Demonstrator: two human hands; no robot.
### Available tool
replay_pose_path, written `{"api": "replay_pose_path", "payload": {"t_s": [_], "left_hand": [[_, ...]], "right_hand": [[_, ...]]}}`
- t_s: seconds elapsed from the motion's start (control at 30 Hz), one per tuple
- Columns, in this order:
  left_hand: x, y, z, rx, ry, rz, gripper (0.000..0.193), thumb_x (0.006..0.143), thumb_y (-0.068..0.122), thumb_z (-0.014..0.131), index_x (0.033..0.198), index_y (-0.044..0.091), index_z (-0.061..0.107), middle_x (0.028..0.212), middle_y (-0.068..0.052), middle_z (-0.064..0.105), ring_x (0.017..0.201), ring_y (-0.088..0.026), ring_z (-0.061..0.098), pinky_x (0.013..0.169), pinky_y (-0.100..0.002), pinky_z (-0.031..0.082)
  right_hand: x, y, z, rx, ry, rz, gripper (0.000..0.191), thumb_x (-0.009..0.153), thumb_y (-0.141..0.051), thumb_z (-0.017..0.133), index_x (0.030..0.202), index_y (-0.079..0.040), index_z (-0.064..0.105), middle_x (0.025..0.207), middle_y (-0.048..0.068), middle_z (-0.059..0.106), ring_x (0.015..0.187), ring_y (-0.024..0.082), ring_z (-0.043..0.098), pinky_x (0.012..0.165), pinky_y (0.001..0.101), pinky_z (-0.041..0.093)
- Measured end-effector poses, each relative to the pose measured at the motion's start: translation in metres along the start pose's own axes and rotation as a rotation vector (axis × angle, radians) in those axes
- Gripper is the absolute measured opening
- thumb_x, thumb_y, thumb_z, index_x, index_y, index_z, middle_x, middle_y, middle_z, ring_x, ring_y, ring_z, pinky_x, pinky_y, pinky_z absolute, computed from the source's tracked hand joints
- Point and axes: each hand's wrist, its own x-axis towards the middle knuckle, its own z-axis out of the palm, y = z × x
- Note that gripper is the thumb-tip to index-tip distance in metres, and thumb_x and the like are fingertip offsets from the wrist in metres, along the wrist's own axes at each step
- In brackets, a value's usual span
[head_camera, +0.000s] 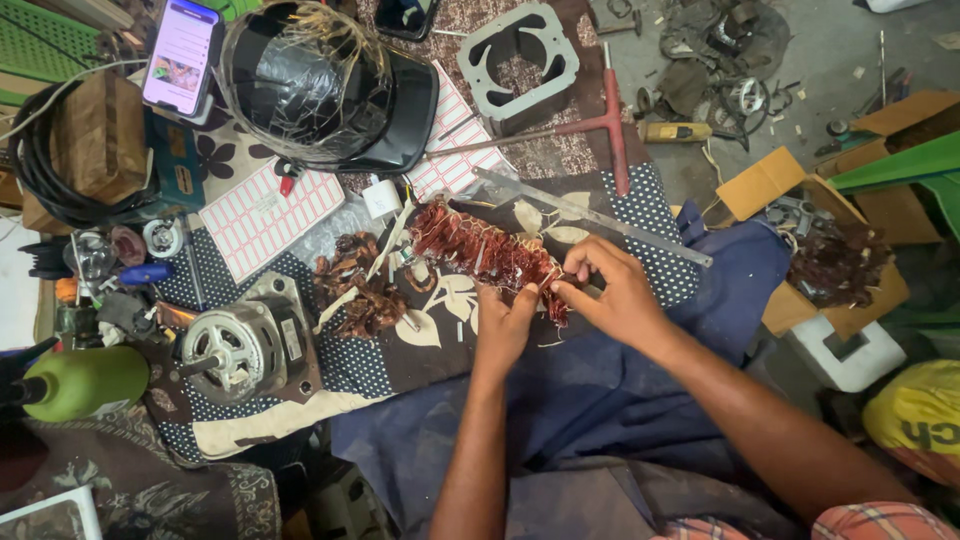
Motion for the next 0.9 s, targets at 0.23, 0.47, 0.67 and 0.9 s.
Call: {"api": "replay_pose_path", "payload": {"t_s": [0.23,0.47,0.67,0.9], "left_hand": [[0.0,-0.003,0.001,-0.001,0.004,0.032,0.043,0.096,-0.001,0.056,0.138,-0.003,0.048,0.123,-0.011,0.066,0.11,-0.017,0.065,0.101,-0.032,0.05],[0.0,0.003,-0.003,0.08,-0.061,0.069,0.038,0.096,0.0,0.055,0.133,-0.006,0.057,0.126,-0.012,0.066,0.112,-0.017,0.063,0.104,-0.034,0.048],[0.0,0.0,0.0,0.093,-0.028,0.067,0.036,0.095,0.0,0.056,0.132,-0.005,0.058,0.121,-0.012,0.067,0.109,-0.018,0.063,0.102,-0.033,0.048],[0.0,-0.004,-0.001,0.162,0.027,0.104,0.027,0.095,0.0,0.061,0.122,-0.002,0.058,0.113,-0.01,0.065,0.103,-0.018,0.063,0.096,-0.033,0.05]], "right_hand": [[-0.002,-0.007,0.004,0.008,0.024,0.012,0.023,0.082,0.001,0.077,0.096,-0.001,0.058,0.092,0.006,0.058,0.076,0.015,0.056,0.07,0.029,0.049],[0.0,-0.01,0.006,0.048,0.02,0.029,0.02,0.082,0.004,0.073,0.093,0.0,0.057,0.092,0.006,0.055,0.076,0.016,0.052,0.069,0.0284,0.046],[-0.001,-0.006,0.01,0.029,0.057,0.001,0.019,0.08,0.006,0.073,0.093,0.0,0.059,0.091,0.007,0.057,0.075,0.016,0.052,0.068,0.028,0.046],[-0.008,-0.006,0.013,-0.226,0.139,-0.334,0.014,0.083,0.006,0.07,0.093,0.001,0.061,0.097,0.01,0.062,0.092,0.026,0.061,0.082,0.0365,0.051]]}}
